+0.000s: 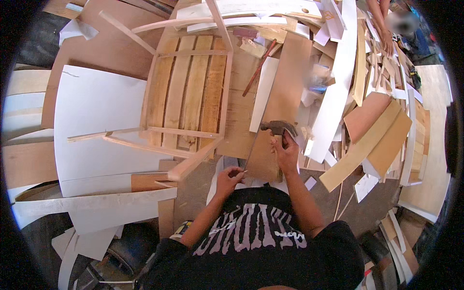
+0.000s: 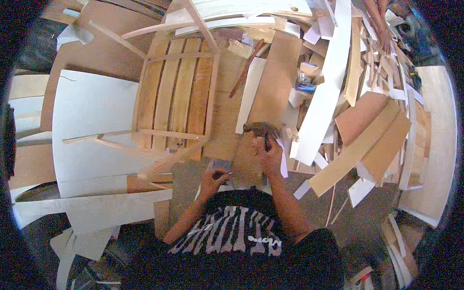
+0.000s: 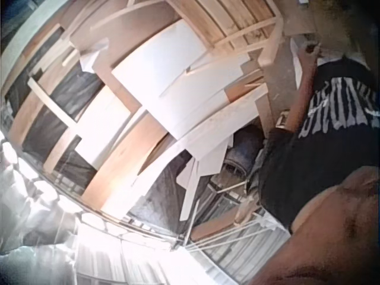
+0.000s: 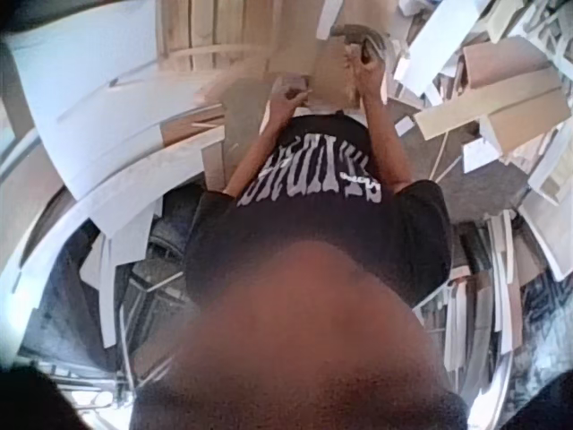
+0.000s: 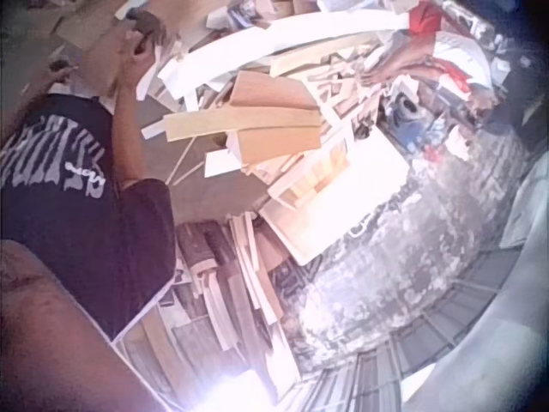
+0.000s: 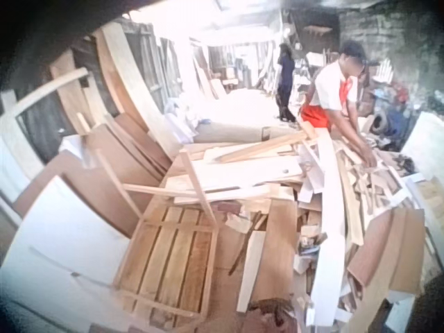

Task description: The person builds a wooden chair by hammering frame pieces together with a hammer, lifting and turning the wooden frame, fitting wooden planks across the structure, and hammering the planks into place.

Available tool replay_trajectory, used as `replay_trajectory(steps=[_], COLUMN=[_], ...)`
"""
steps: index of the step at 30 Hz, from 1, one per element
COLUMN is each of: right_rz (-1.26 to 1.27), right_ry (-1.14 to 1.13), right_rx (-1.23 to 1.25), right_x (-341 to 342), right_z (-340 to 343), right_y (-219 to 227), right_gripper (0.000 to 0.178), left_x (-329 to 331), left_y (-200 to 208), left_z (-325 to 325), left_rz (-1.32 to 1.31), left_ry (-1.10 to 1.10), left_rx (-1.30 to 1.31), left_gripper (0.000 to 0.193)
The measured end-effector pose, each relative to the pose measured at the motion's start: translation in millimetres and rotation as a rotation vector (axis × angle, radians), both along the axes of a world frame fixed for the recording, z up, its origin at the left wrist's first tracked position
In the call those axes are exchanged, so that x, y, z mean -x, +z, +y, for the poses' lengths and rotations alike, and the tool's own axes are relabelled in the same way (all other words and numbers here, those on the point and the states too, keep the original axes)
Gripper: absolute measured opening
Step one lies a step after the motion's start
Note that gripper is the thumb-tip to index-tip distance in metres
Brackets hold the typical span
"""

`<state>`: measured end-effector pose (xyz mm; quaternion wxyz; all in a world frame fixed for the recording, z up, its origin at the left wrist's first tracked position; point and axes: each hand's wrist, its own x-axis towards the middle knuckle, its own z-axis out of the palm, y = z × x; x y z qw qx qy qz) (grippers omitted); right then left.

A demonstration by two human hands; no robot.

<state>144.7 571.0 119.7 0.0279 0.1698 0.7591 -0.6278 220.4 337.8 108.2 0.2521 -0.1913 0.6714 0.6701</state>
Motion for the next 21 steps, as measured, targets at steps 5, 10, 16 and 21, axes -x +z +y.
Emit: replay_trajectory(steps=[5,10,16,21], right_rz=[-0.012,-0.02,-0.006,-0.01], right_ry=[-0.005,-0.148,-0.248,-0.173], right_rx=[-0.057,-0.073,0.052,-0.039], right_x=[-37,-95,-167,-206], right_z=[-36,-96,-183,-227], right_y=[5,21,18,8], right_gripper=[0.029,0.024,0.018,0.022], left_x=[-16,-13,-5,2], left_y=[1,0,-32,-47], left_z=[-72,-133,-222,-274], left_rz=[0.081,0.173,0.337,0.551], left_ry=[-0.086,0.134,0.24,0.313], left_rx=[0.201,0.094,0.012,0.133], left_gripper=[0.014,0.018,0.021,0.023])
